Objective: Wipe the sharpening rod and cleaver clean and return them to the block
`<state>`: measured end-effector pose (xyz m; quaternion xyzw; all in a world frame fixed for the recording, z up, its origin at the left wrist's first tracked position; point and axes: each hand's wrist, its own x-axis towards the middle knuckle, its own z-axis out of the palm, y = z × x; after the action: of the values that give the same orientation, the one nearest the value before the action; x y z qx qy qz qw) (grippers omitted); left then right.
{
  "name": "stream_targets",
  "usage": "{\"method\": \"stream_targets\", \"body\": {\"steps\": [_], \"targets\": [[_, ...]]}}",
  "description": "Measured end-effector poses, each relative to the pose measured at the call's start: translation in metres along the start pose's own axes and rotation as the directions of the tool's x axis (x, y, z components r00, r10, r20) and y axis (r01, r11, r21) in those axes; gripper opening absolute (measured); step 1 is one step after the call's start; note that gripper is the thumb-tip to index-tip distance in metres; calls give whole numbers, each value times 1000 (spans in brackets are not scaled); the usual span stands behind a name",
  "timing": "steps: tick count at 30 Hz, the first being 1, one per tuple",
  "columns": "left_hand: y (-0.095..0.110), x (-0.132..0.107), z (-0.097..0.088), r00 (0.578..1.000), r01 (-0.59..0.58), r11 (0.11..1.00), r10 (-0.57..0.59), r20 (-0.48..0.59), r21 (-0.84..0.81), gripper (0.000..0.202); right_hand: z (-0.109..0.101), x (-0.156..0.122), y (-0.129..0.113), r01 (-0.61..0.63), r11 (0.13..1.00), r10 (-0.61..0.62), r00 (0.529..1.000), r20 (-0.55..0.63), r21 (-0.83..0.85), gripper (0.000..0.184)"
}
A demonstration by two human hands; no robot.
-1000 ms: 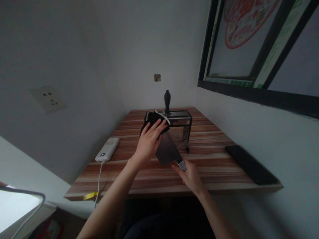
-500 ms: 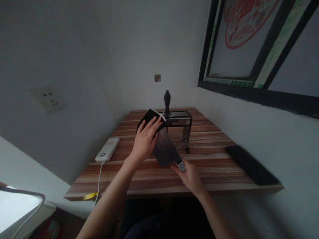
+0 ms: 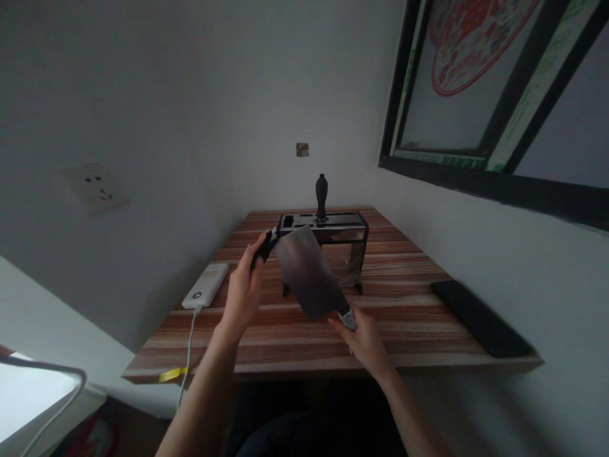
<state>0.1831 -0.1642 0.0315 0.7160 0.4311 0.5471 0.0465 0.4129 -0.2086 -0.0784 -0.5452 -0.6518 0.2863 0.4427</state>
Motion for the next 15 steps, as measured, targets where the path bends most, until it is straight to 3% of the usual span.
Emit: {"method": "stream_targets", "body": {"steps": [4, 6, 8, 9, 10, 12, 15], "targets": [[-8, -30, -6, 962, 211, 961, -237, -137, -181, 35, 0, 1, -1, -8, 1000, 8, 1000, 5, 10, 32], [-6, -53, -5, 917, 308, 907, -364, -166, -286, 33, -1, 1, -2, -17, 1000, 17, 1000, -15, 23, 33], [1, -77, 1, 853, 416, 799, -509, -120, -435, 30, -2, -2, -3, -31, 999, 32, 999, -35, 29, 35], [5, -88, 6, 800, 465, 704, -593, -84, -537, 29, -3, -4, -4, -37, 999, 38, 999, -38, 32, 36], [10, -98, 10, 720, 504, 560, -693, -38, -658, 28, -5, -6, -5, -39, 999, 41, 999, -36, 37, 37], [20, -110, 19, 566, 566, 216, -804, 184, -796, 30, -8, -13, -8, -30, 998, 32, 999, -38, 48, 38], [31, -110, 28, 466, 537, 0, -833, 297, -843, 30, -12, -23, -14, 5, 999, -2, 995, -96, 34, 38]]}}
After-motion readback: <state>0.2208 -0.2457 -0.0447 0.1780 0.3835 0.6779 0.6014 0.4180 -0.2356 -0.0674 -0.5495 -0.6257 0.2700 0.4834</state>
